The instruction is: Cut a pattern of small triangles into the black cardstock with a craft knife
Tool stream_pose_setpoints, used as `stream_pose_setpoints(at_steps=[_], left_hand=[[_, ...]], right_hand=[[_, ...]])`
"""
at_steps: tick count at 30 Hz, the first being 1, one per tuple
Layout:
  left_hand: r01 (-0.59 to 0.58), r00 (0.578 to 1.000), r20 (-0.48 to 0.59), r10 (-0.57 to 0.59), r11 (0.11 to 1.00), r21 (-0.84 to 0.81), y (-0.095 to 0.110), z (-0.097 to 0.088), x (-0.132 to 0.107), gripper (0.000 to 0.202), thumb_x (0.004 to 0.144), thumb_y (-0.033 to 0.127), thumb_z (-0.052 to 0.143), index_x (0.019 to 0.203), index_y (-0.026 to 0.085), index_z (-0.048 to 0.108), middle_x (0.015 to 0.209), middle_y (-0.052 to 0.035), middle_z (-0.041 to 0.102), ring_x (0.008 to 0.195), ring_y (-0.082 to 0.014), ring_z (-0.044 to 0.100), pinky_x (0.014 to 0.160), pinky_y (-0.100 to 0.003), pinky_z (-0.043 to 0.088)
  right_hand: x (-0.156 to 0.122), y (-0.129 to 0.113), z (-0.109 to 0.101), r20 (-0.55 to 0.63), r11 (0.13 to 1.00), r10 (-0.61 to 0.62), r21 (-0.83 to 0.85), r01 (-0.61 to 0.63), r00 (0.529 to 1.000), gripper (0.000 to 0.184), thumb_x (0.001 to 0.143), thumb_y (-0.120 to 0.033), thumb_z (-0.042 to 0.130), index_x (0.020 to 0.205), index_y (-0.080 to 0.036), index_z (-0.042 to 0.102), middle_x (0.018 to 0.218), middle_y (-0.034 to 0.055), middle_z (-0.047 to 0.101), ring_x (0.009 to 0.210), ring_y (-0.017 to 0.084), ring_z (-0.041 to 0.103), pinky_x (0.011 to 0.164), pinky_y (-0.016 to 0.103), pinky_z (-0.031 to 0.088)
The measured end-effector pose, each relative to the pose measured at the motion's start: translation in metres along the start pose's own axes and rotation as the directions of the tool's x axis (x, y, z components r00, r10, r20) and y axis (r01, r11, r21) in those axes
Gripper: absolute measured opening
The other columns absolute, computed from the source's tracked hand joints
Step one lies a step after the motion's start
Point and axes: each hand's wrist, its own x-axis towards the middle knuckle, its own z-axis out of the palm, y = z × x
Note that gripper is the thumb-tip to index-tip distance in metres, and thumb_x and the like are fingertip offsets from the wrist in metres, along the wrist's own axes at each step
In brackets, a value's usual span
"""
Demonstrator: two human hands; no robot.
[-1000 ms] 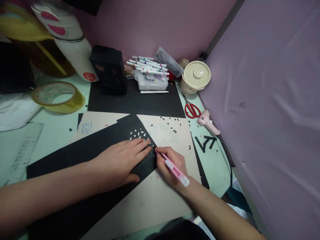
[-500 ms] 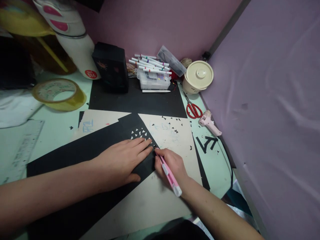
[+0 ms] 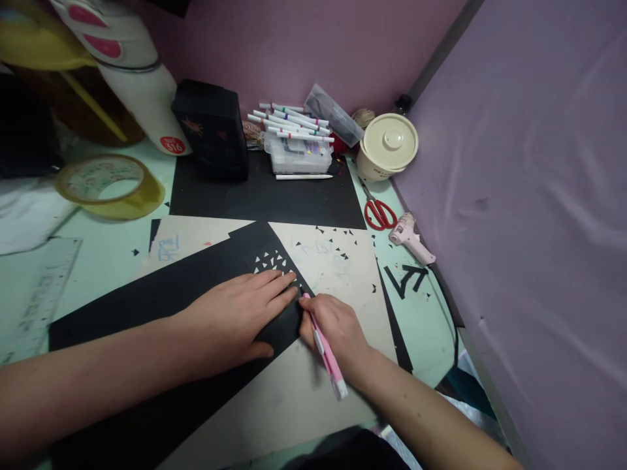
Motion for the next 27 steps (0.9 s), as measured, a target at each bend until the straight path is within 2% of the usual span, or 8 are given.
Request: stream_pose_setpoints(at_steps=[4,7,9,11,27], left_hand=[[-0.002,1.000,0.008,0.002,1.000,0.004,0.000,-0.001,0.001,0.081,0.083,0.047,0.070,0.148,0.011,0.039,0.159,-0.0172,0.032,0.143,-0.0348,0.035,0.112,-0.048,0.036],[0.000,1.000,0.021,0.000,1.000,0.005,0.000,-0.002,0.001,0.081,0.083,0.047,0.069,0.149,0.011,0.038,0.160,-0.0168,0.030,0.143,-0.0352,0.034,0.113,-0.049,0.035],[0.002,0.999,0.037,-0.003,1.000,0.011,0.001,-0.003,0.001,0.082,0.084,0.047,0.069,0.150,0.010,0.038,0.161,-0.0167,0.030,0.144,-0.0355,0.033,0.114,-0.049,0.035],[0.003,0.999,0.043,-0.004,1.000,0.017,0.001,-0.003,0.001,0.082,0.084,0.048,0.068,0.150,0.010,0.037,0.161,-0.0166,0.030,0.144,-0.0353,0.032,0.114,-0.049,0.035],[0.005,0.999,0.042,-0.005,1.000,0.018,0.001,-0.002,0.002,0.082,0.084,0.047,0.068,0.150,0.010,0.037,0.161,-0.0166,0.029,0.145,-0.0348,0.032,0.114,-0.049,0.035]], right_hand=[[-0.003,0.000,-0.001,-0.024,1.000,0.006,0.029,-0.006,1.000,0.024,0.085,-0.001,0.055,0.097,-0.021,0.058,0.069,0.0004,0.065,0.056,0.014,0.062,0.054,0.026,0.053],[-0.008,-0.001,-0.005,-0.067,0.979,0.182,0.110,-0.174,0.981,0.022,0.087,-0.006,0.056,0.101,-0.022,0.062,0.079,0.0022,0.071,0.062,0.014,0.067,0.056,0.025,0.055],[-0.011,-0.001,-0.007,-0.040,0.937,0.319,0.166,-0.308,0.947,0.020,0.089,-0.011,0.058,0.104,-0.022,0.063,0.085,0.0028,0.074,0.066,0.014,0.070,0.059,0.025,0.055],[-0.012,-0.002,-0.008,0.012,0.909,0.374,0.196,-0.369,0.927,0.016,0.090,-0.015,0.060,0.104,-0.022,0.065,0.085,0.0022,0.075,0.066,0.014,0.070,0.060,0.024,0.055],[-0.009,-0.003,-0.008,0.086,0.872,0.412,0.253,-0.419,0.907,0.012,0.092,-0.019,0.060,0.102,-0.021,0.066,0.080,0.0006,0.073,0.066,0.012,0.069,0.059,0.023,0.052]])
